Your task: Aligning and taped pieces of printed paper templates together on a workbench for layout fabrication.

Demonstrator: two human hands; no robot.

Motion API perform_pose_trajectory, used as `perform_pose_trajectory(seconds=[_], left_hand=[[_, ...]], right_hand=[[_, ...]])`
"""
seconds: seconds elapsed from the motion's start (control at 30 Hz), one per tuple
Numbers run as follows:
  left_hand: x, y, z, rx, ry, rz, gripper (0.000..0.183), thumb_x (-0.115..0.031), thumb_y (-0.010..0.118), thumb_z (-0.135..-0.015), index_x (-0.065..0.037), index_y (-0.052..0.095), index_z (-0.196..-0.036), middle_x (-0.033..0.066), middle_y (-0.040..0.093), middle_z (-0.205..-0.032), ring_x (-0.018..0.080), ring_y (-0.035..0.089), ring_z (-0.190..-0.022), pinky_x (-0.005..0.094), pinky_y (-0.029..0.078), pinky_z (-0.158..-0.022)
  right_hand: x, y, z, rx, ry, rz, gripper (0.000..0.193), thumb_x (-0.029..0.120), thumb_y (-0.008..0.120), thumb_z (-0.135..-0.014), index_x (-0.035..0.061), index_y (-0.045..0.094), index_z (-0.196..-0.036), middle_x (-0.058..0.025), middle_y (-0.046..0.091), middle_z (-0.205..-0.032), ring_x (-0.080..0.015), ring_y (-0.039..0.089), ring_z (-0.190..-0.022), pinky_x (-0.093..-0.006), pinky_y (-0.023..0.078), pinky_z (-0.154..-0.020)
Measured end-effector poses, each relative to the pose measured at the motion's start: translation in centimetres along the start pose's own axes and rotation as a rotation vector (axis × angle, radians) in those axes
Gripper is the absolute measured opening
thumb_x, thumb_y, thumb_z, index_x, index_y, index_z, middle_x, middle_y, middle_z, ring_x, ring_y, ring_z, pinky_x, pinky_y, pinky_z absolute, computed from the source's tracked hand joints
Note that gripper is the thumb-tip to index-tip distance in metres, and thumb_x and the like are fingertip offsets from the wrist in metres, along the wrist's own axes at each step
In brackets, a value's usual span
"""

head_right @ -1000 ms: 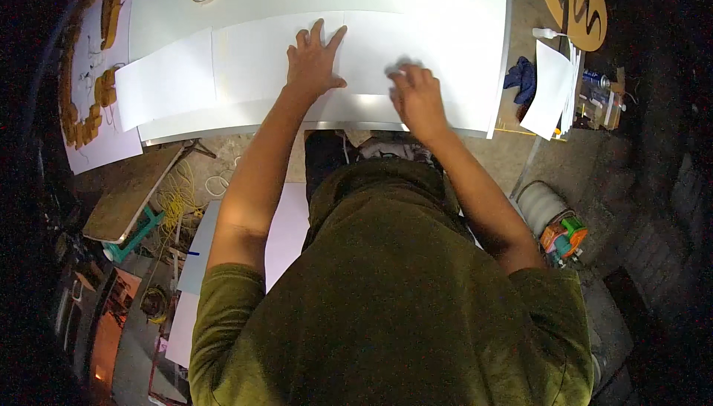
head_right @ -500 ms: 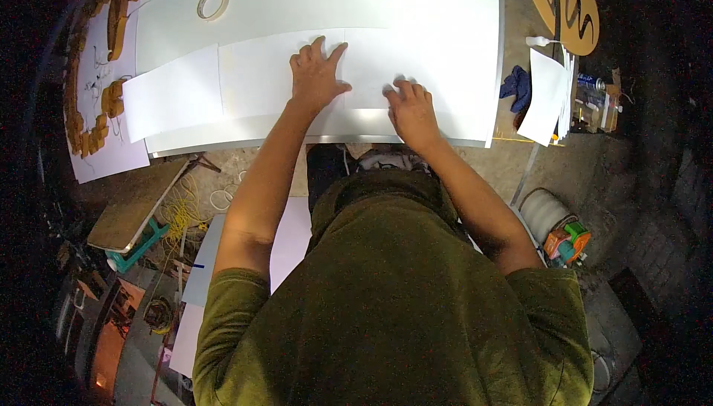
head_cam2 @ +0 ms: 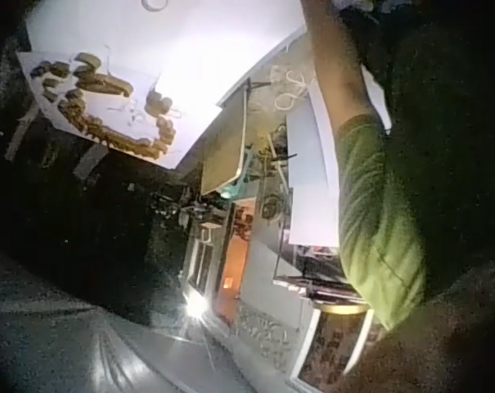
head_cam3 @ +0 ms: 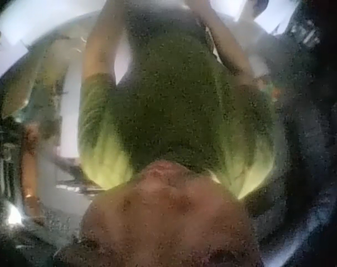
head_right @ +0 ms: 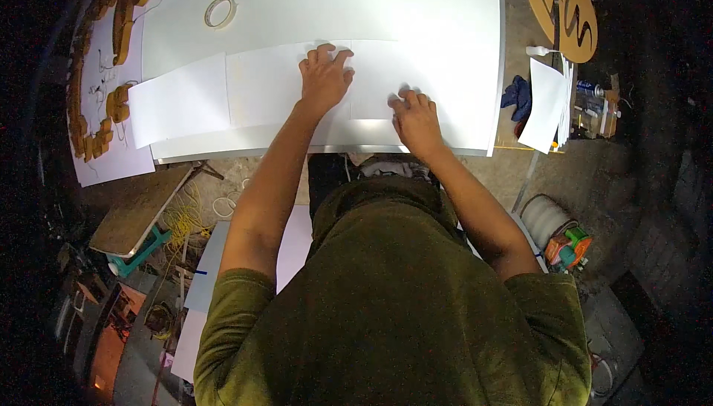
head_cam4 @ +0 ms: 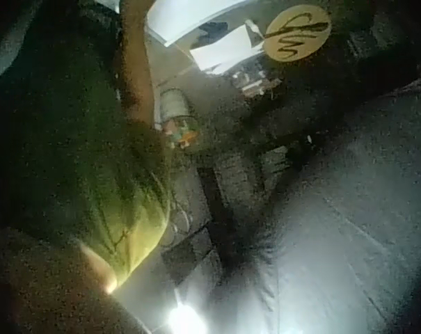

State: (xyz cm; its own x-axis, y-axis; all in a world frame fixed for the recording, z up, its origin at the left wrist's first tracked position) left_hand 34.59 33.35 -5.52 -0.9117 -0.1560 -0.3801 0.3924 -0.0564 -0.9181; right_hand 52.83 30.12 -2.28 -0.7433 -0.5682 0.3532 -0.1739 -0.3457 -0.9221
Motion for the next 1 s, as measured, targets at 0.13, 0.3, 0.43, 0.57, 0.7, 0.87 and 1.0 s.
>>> perform_pose_trajectory(seconds=[0.13,0.3,0.43,0.57,0.7,0.87,1.0], left_hand=[[-0.3,0.0,-0.9,-0.010,0.016,0.042,0.037,-0.025,0.071,-0.085,-0.021,0.065,-0.122,0.0105,0.050,-0.128,0.0305,0.043,-0.119,0.0476,0.032,-0.099],[-0.1,-1.4,-1.5,-0.036,0.024,0.100,0.038,-0.025,0.072,-0.085,-0.020,0.065,-0.121,0.0090,0.051,-0.124,0.0294,0.043,-0.117,0.0473,0.032,-0.098],[2.2,-6.0,-1.4,-0.258,0.017,0.179,0.040,-0.023,0.073,-0.084,-0.019,0.063,-0.122,0.0078,0.052,-0.120,0.0282,0.046,-0.115,0.0473,0.035,-0.096],[7.8,-9.3,-1.9,-0.350,-0.091,0.167,0.043,-0.023,0.072,-0.086,-0.019,0.060,-0.127,0.0083,0.053,-0.122,0.0299,0.050,-0.114,0.0477,0.039,-0.095],[15.9,-10.8,-3.3,-0.310,-0.323,0.107,0.049,-0.024,0.072,-0.086,-0.018,0.056,-0.132,0.0096,0.053,-0.128,0.0319,0.050,-0.116,0.0482,0.039,-0.098],[22.1,-12.2,-5.4,-0.367,-0.323,-0.059,0.052,-0.021,0.073,-0.082,-0.018,0.056,-0.131,0.0093,0.052,-0.131,0.0323,0.050,-0.117,0.0501,0.041,-0.094],[24.8,-12.2,-7.7,-0.271,-0.368,-0.202,0.034,-0.022,0.071,-0.084,-0.018,0.064,-0.117,0.0055,0.059,-0.121,0.0306,0.054,-0.112,0.0488,0.043,-0.092]], right_hand=[[-0.3,-0.5,-0.4,0.005,0.026,0.003,0.036,0.009,0.067,-0.082,0.0097,0.064,-0.118,-0.0142,0.056,-0.122,-0.0334,0.052,-0.112,-0.0455,0.043,-0.090],[-0.1,-1.8,-0.6,-0.025,0.053,-0.016,0.037,0.009,0.067,-0.082,0.0081,0.064,-0.119,-0.0151,0.058,-0.120,-0.0335,0.052,-0.112,-0.0447,0.042,-0.091],[0.3,-4.7,-0.4,-0.104,0.121,0.008,0.034,0.005,0.069,-0.077,0.0064,0.066,-0.110,-0.0138,0.056,-0.118,-0.0317,0.054,-0.105,-0.0435,0.043,-0.086],[0.1,-5.5,0.2,-0.081,0.213,-0.028,0.037,0.004,0.068,-0.079,0.0061,0.065,-0.116,-0.0159,0.057,-0.117,-0.0322,0.054,-0.104,-0.0428,0.042,-0.088],[-0.8,-5.6,0.6,-0.130,0.331,-0.108,0.027,0.002,0.067,-0.079,0.0042,0.065,-0.106,-0.0141,0.056,-0.111,-0.0333,0.055,-0.103,-0.0446,0.043,-0.090],[-0.6,-5.2,0.1,-0.149,0.366,-0.161,0.024,0.002,0.068,-0.081,0.0042,0.065,-0.104,-0.0141,0.058,-0.106,-0.0339,0.056,-0.102,-0.0437,0.045,-0.089],[0.6,-6.1,-0.3,-0.207,0.334,-0.188,0.023,0.001,0.067,-0.082,0.0030,0.064,-0.105,-0.0144,0.059,-0.105,-0.0335,0.057,-0.098,-0.0413,0.048,-0.086]])
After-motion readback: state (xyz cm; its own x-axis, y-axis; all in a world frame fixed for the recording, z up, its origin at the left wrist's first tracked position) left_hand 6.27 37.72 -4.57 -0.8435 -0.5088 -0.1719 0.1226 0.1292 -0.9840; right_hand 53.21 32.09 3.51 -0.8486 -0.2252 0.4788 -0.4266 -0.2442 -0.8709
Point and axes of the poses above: each hand's wrist, its own z-axis away from the middle knuckle, its own y-axis out of the palm, x = y × z, the point moved 10 cm from there along -z, towards the middle knuckle
